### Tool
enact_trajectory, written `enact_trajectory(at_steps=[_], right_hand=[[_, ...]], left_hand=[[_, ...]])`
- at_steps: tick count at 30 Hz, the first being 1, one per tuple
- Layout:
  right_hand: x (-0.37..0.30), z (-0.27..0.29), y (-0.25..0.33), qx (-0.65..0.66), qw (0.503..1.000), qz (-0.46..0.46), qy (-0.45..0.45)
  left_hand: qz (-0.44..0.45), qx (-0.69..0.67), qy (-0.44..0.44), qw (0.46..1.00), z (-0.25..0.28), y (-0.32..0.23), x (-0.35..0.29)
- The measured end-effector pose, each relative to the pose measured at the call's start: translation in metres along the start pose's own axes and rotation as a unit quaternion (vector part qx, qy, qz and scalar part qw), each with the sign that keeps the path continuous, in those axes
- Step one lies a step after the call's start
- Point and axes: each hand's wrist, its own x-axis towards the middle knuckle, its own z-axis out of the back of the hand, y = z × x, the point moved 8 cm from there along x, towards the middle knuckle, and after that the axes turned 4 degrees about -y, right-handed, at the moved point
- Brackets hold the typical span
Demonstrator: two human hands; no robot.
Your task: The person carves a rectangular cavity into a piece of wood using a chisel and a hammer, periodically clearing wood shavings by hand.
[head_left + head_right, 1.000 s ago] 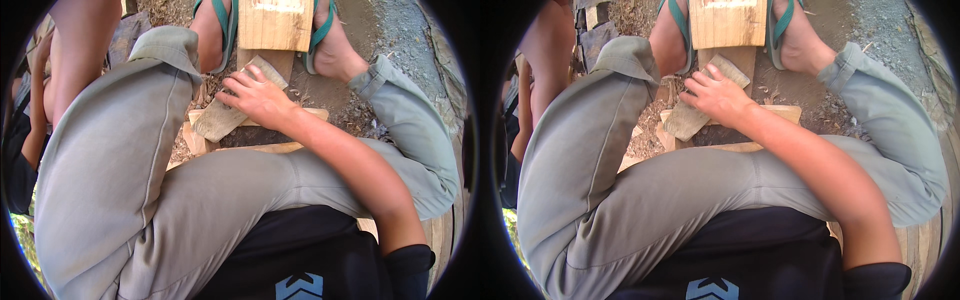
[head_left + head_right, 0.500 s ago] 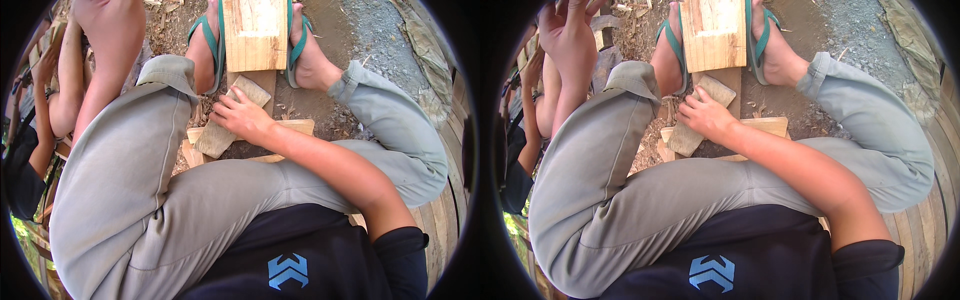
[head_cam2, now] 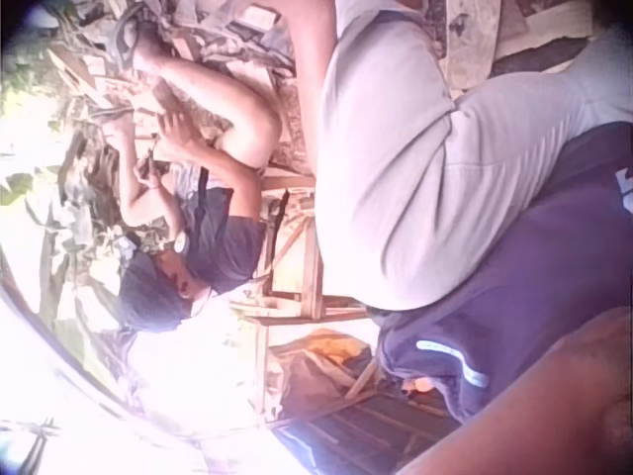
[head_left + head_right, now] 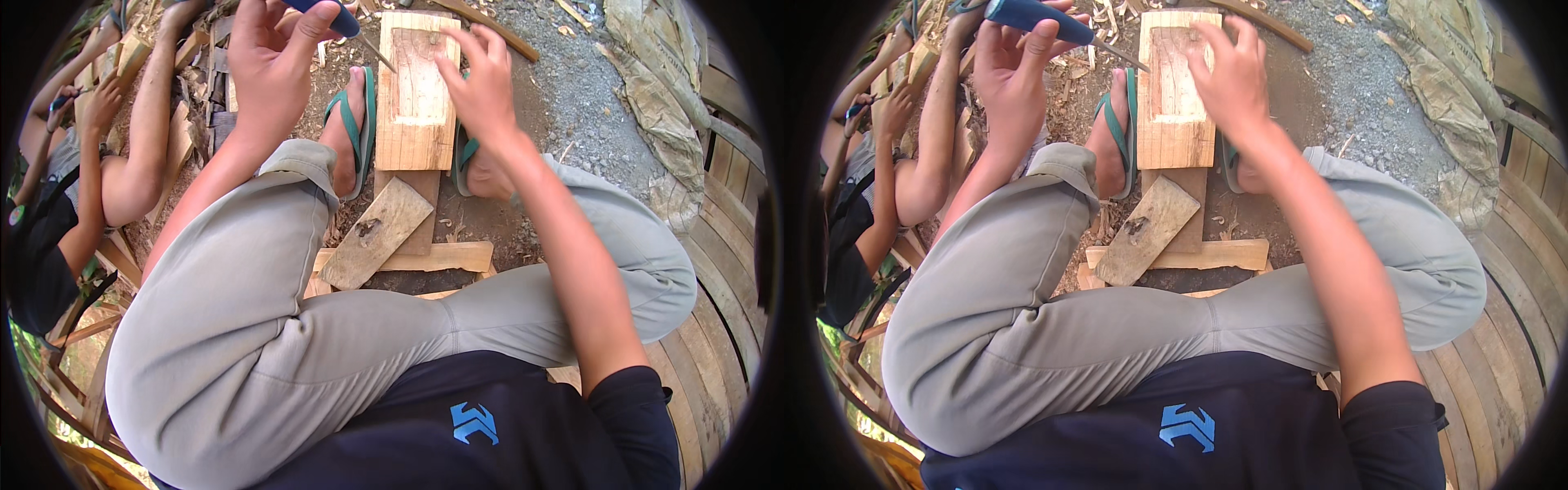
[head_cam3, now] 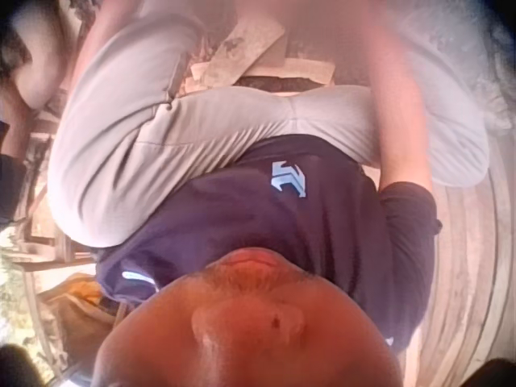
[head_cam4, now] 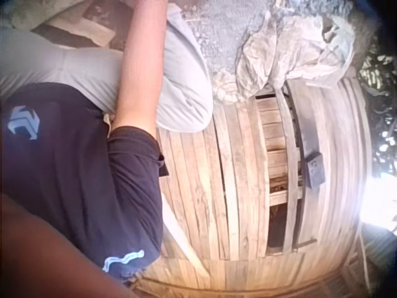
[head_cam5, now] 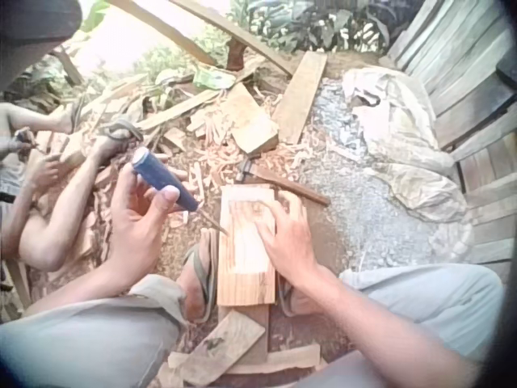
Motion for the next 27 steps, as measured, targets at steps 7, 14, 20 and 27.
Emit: enact_trajectory(at_steps=[7, 14, 20, 27], right_hand=[[0.061, -0.089, -0.015, 0.021, 0.966, 0.062, 0.250], [0.015, -0.078, -0.011, -0.031, 0.977, 0.042, 0.207], [0.035, -0.084, -0.015, 0.006, 0.934, 0.022, 0.358], [0.114, 0.030, -0.033, -0.231, 0.805, 0.345, 0.424]], left_hand=[[-0.033, 0.006, 0.011, 0.999, 0.013, -0.002, 0.004], [-0.003, 0.046, 0.053, 0.998, 0.008, 0.001, -0.006], [0.023, 0.046, 0.106, 0.993, -0.012, 0.004, -0.006], [0.015, 0.134, 0.158, 0.978, -0.036, -0.013, 0.031]])
